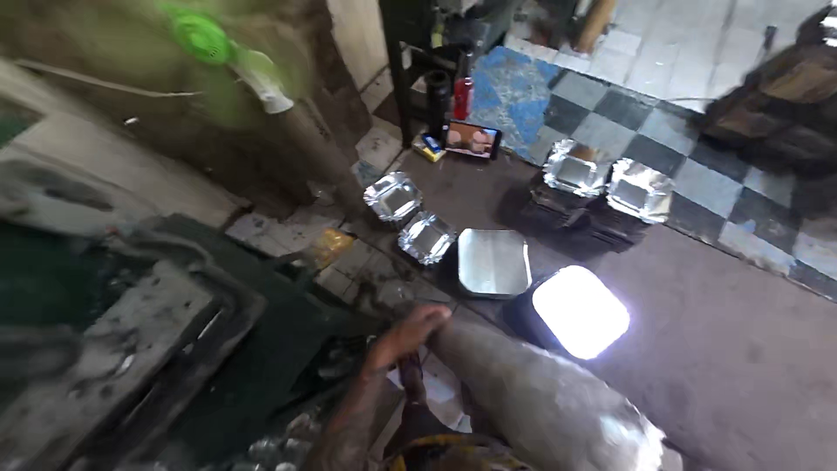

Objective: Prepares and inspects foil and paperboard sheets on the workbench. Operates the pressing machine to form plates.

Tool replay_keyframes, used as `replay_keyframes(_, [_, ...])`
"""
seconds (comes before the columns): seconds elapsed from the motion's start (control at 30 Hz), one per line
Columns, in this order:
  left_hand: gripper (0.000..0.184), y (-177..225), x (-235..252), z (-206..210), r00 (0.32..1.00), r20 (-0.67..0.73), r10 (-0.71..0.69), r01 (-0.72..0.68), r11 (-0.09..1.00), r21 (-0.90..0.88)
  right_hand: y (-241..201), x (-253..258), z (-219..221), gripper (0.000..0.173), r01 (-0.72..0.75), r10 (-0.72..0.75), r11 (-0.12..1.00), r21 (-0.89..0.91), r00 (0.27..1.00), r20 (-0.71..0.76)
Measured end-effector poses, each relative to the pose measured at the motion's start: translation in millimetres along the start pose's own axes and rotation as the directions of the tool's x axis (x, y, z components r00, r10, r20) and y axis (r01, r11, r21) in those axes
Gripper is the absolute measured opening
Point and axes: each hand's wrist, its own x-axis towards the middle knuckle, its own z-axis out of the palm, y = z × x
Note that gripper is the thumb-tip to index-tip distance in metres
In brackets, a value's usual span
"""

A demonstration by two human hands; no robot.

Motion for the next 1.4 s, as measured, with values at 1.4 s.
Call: replay_keyframes(1.4, [0.040,-88.9,-351.7,-72.3,0.970,0.034,-0.240,0.241,0.970,-0.026,-470.0,325.9,235.7,0.029,0.698,-0.776,-0.257,-0.669,0.264,0.573])
